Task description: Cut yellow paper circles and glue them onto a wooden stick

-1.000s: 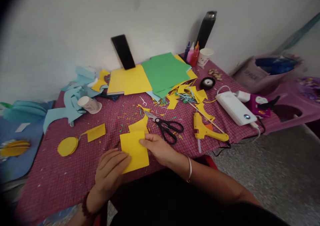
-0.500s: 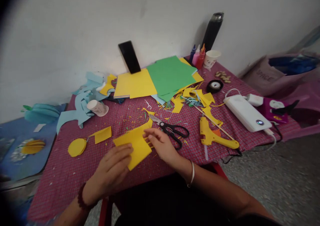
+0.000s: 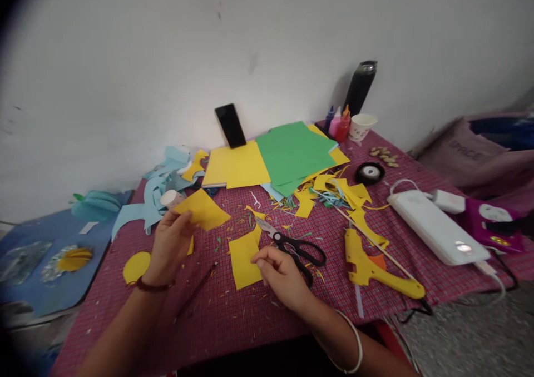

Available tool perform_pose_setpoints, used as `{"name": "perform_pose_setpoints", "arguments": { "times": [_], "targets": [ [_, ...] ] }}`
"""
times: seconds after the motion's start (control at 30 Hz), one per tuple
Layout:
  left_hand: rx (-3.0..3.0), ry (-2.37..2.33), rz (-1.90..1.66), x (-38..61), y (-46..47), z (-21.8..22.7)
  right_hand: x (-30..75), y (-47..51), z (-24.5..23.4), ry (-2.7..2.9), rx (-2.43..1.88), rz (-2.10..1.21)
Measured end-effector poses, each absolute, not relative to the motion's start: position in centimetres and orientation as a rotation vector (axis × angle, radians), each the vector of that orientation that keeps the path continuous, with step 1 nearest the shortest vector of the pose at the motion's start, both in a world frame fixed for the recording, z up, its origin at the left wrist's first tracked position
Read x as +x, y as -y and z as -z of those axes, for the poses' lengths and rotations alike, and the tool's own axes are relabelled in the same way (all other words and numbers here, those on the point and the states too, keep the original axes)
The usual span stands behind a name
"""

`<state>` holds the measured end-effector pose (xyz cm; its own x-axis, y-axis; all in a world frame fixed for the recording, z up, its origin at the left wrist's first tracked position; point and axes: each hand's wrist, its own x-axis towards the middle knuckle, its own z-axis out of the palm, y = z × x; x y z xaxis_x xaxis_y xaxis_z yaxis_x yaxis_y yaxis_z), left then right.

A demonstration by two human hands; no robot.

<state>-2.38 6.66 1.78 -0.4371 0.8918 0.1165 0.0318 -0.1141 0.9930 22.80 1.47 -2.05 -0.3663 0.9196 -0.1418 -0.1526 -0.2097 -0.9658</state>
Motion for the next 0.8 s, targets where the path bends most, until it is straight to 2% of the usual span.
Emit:
{"name": "perform_pose_setpoints", "arguments": {
  "times": [0.17,0.53,0.67,0.8],
  "targets": [
    [0.618,-1.221,-1.537,-0.6,-6.4,-2.9,22.8,-1.5,1.9,1.240,-0.995,-1.697],
    [1.159,-1.525,-2.005,-1.1,-15.6,-1.9,23.2,-1.2,2.2,1.236,-0.984,-1.704],
    [1.386,-1.699,-1.954,-1.1,-19.2,-0.7,23.4,-1.1,2.2,1.249,-1.000,-1.706],
    [1.541,-1.892,-1.755,-1.3,-21.1,1.3,23.6,-1.1,2.3,1.255,-0.981,-1.719]
  ]
}}
